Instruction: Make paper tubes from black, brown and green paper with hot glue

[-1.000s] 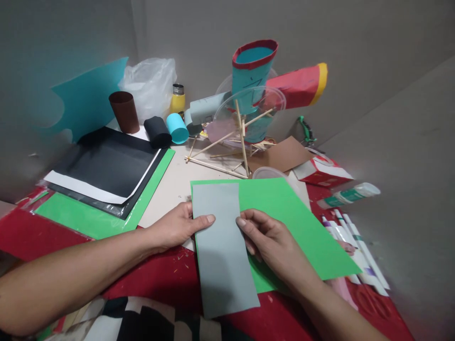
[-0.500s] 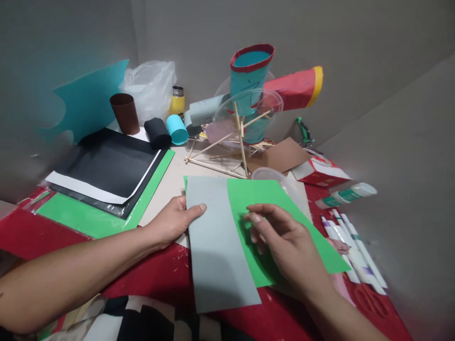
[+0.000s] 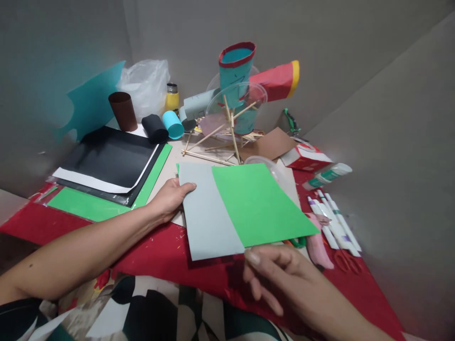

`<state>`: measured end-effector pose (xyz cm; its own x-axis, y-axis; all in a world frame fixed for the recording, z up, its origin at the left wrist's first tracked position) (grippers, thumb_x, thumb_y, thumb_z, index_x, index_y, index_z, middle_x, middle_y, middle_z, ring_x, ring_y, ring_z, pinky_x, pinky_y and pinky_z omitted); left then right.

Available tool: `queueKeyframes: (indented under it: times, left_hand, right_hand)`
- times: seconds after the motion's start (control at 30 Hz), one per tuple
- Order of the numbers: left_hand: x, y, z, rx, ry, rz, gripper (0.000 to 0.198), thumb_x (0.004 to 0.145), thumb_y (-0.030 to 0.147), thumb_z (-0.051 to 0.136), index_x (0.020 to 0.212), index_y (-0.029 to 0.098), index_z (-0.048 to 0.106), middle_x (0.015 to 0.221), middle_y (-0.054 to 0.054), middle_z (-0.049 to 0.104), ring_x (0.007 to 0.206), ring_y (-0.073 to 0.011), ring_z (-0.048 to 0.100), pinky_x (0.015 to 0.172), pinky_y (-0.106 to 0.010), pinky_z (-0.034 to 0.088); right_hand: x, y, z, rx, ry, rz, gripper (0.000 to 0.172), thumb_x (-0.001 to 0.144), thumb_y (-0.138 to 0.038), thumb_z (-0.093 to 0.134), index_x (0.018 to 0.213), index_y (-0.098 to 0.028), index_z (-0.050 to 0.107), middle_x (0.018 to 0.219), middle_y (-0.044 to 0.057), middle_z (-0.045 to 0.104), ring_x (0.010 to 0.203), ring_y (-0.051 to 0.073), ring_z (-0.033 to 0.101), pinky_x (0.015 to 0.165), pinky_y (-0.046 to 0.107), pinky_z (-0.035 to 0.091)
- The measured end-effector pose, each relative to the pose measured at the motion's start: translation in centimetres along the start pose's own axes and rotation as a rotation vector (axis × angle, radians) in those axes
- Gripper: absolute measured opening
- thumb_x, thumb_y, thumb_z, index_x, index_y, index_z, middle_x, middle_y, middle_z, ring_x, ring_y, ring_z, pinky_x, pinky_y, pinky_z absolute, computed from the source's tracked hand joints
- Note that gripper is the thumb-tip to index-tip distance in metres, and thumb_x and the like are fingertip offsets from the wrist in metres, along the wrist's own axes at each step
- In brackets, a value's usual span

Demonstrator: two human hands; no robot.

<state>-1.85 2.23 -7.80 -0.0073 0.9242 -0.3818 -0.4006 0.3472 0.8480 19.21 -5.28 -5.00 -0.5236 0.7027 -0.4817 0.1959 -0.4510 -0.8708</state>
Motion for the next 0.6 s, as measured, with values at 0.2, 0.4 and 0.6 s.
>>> queueKeyframes:
  times: [0.2,0.4,0.6]
  left_hand:
    - [-0.1,0.0,0.1,0.035,0.020,0.021,0.009,0.079,0.009,0.056,0.076,0.010,0.065,0.062,-0.005,0.069,0.054,-0.0146,0.062,0.060,-0.025,0.050]
    - [-0.2,-0.3,-0.1,0.049,0.013,0.055,0.009,0.079,0.009,0.055,0.077,0.011,0.064,0.059,-0.003,0.065,0.053,-0.0142,0.061,0.057,-0.024,0.049]
    - [-0.7,-0.5,-0.1,0.073,0.021,0.041,0.012,0.081,0.011,0.053,0.073,0.012,0.061,0.055,-0.002,0.062,0.046,-0.0132,0.056,0.048,-0.023,0.043]
  right_hand:
    - [-0.1,3.6,3.2,0.314,-0.039,0.034,0.047,0.077,-0.059,0.069,0.089,-0.014,0.073,0.060,0.003,0.067,0.030,0.003,0.043,0.028,0.012,0.026]
    - [1.6,3.7,4.8,0.428,0.027,-0.129,0.046,0.079,-0.055,0.071,0.066,-0.011,0.069,0.034,-0.003,0.049,0.025,0.002,0.035,0.030,0.012,0.025]
    - [2.3,4.0,5.4,0.514,0.166,-0.141,0.045,0.072,-0.055,0.077,0.059,-0.013,0.068,0.033,-0.005,0.046,0.026,0.003,0.037,0.030,0.012,0.028]
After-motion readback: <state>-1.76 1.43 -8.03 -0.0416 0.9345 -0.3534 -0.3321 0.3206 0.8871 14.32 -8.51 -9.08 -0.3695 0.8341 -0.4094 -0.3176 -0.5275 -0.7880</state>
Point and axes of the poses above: each hand's wrist, its own x-axis towards the middle knuckle, its own z-axis out of the palm, y = z × x, the point moved 4 cm from there along x, towards the middle knuckle
